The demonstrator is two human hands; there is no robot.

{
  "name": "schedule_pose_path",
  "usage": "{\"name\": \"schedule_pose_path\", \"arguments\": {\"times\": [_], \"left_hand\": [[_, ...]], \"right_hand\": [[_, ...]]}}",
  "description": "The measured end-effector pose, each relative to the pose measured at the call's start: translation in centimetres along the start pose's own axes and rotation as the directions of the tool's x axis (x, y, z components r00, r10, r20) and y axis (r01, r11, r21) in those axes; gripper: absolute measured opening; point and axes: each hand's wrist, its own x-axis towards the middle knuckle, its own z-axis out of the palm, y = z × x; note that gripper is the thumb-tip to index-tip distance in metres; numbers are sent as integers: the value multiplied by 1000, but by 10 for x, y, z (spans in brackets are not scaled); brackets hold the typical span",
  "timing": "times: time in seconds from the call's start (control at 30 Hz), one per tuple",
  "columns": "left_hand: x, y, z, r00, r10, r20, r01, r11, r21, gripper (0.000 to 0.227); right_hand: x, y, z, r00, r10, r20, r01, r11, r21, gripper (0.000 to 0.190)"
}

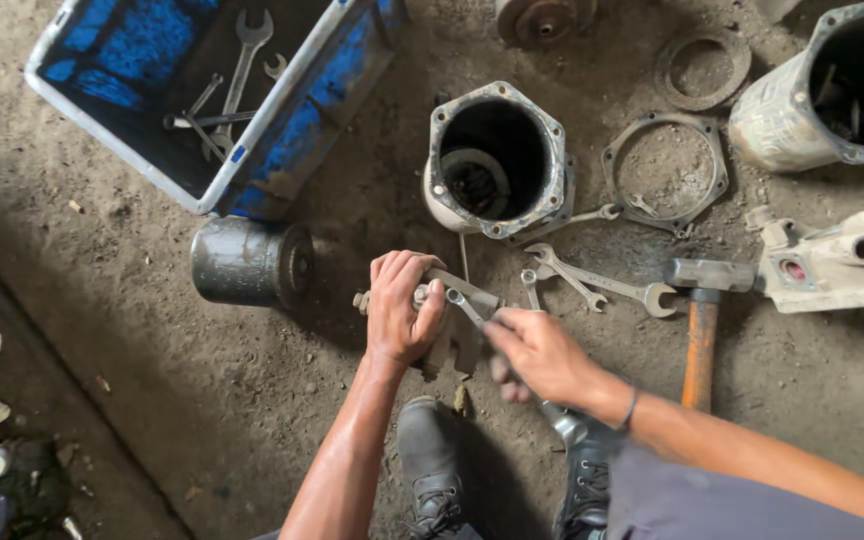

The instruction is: The person unscrews bolts and nuts from a mechanical housing using a wrench and then removes internal components by hand.

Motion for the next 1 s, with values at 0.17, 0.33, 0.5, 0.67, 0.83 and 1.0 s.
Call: {"name": "schedule_pose_path", "arguments": {"times": [0.17, 0.33, 0.5, 0.67, 0.83, 1.0], "left_hand": [[1, 5, 1, 1000, 18, 12, -18, 1000, 12, 29], [-6, -1, 0, 998, 55, 39, -54, 998, -8, 29], [-4, -1, 0, 997, 51, 50, -50, 999, -20, 29], [-8, -1, -3, 1000, 11, 9, -11, 1000, -17, 29], [-5, 1, 2, 1000, 2, 12, -2, 1000, 1, 29], [-3, 10, 6, 1000, -16, -6, 16, 999, 35, 27]], "right_hand": [[1, -7, 23, 984, 126, 124, -158, 942, 295, 30], [-2, -30, 8, 993, -101, -54, 84, 963, -257, 22], [17, -45, -50, 723, -674, 152, 491, 346, -800, 27], [11, -7, -30, 862, -502, -68, 403, 762, -507, 29], [2, 2, -9, 999, -4, -44, 0, 997, -76, 33], [-5, -2, 8, 991, 109, 75, -120, 977, 178, 37]]}}
